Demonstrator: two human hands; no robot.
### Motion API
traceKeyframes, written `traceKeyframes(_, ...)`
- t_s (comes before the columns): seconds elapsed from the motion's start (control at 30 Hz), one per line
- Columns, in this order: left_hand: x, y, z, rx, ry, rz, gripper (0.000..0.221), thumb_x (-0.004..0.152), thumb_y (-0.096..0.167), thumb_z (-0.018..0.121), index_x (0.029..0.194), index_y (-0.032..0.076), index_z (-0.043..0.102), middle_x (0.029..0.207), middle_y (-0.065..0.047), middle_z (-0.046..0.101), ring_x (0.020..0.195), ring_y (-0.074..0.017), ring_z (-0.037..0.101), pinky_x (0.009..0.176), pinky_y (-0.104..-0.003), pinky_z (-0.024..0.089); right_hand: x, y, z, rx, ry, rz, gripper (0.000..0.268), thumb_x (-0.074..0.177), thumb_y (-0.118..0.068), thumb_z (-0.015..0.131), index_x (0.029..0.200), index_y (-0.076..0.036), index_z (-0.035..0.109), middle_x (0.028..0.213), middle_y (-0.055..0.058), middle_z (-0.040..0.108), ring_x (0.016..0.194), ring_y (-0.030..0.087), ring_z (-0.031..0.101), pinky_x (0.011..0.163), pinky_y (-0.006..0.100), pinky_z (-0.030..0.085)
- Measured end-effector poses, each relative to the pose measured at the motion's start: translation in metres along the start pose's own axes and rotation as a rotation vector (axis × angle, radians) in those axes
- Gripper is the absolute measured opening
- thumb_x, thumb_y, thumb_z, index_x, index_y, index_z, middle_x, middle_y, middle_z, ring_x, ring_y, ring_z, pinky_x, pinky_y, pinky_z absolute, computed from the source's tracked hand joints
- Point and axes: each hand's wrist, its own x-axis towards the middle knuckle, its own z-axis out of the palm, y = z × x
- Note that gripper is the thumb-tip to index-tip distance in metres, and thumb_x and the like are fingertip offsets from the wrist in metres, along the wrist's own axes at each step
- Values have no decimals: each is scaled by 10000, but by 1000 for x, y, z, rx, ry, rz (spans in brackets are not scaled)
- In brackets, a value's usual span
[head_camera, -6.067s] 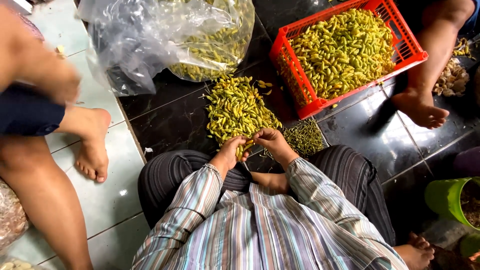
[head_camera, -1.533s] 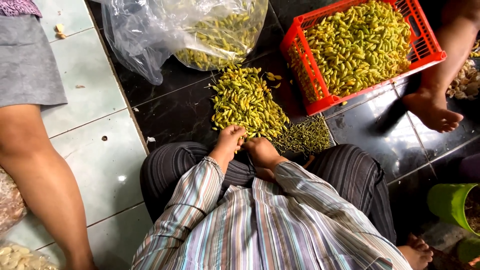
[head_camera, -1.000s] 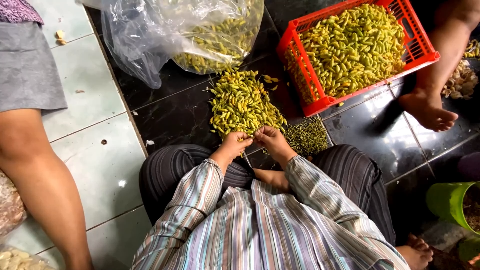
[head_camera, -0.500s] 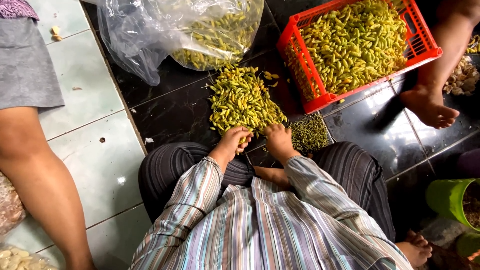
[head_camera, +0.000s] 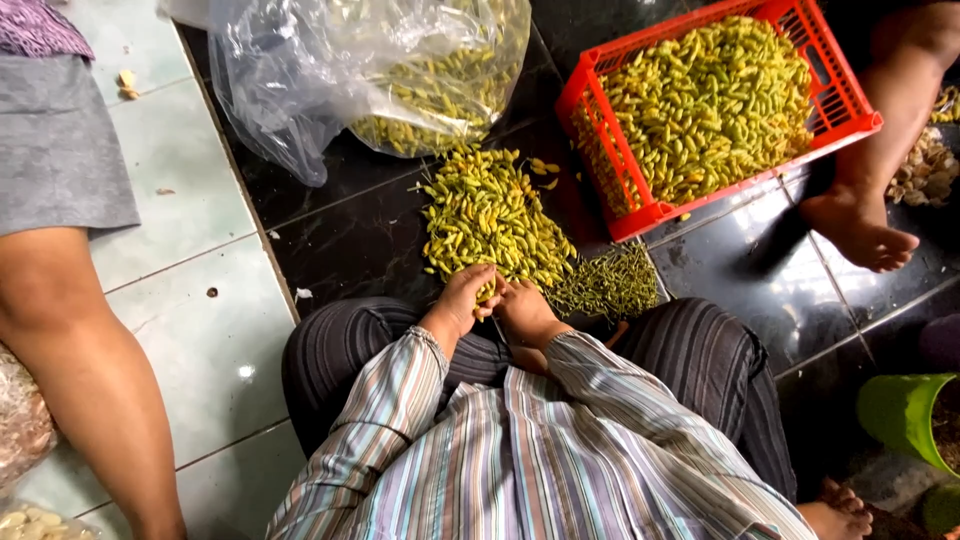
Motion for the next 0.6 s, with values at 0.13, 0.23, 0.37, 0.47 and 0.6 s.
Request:
traceKeyframes(0.13,6,0,-3,37,2,-3,181,981,220,650,966,41,671,747,-165,628,470,-162,555,309,-189,351,-4,24,-3,169,109,141,83,743,-228,696,804,-192,652,800,16,650,747,257,677,646,411,502)
traceKeyframes(0.23,10,-5,-10,124,65,15,131,1014,144,597,997,21,638,754,-165,632,457,-156,548,296,-188,344,-9,41,-20,360,82,367,184,759,-250,800,904,-191,702,789,1,719,816,270,712,764,445,492)
traceKeyframes(0.37,14,-11,-14,187,134,2,164,1014,210,619,1029,48,634,731,-132,639,441,-120,524,301,-164,332,1,36,-72,705,174,438,112,865,-135,809,946,-100,738,788,47,726,727,255,668,716,392,528)
traceKeyframes(0.47,13,-13,-13,205,109,-18,202,990,275,700,997,82,641,718,-128,638,433,-116,528,300,-151,326,6,30,-86,782,203,390,108,865,-69,806,945,-63,734,788,99,715,717,303,662,711,419,538)
traceKeyframes(0.6,21,-27,-23,218,64,-22,143,960,186,739,971,77,647,707,-119,634,417,-101,523,295,-146,324,6,30,-78,801,208,354,163,815,-87,854,929,-97,738,790,66,730,714,279,674,683,420,549)
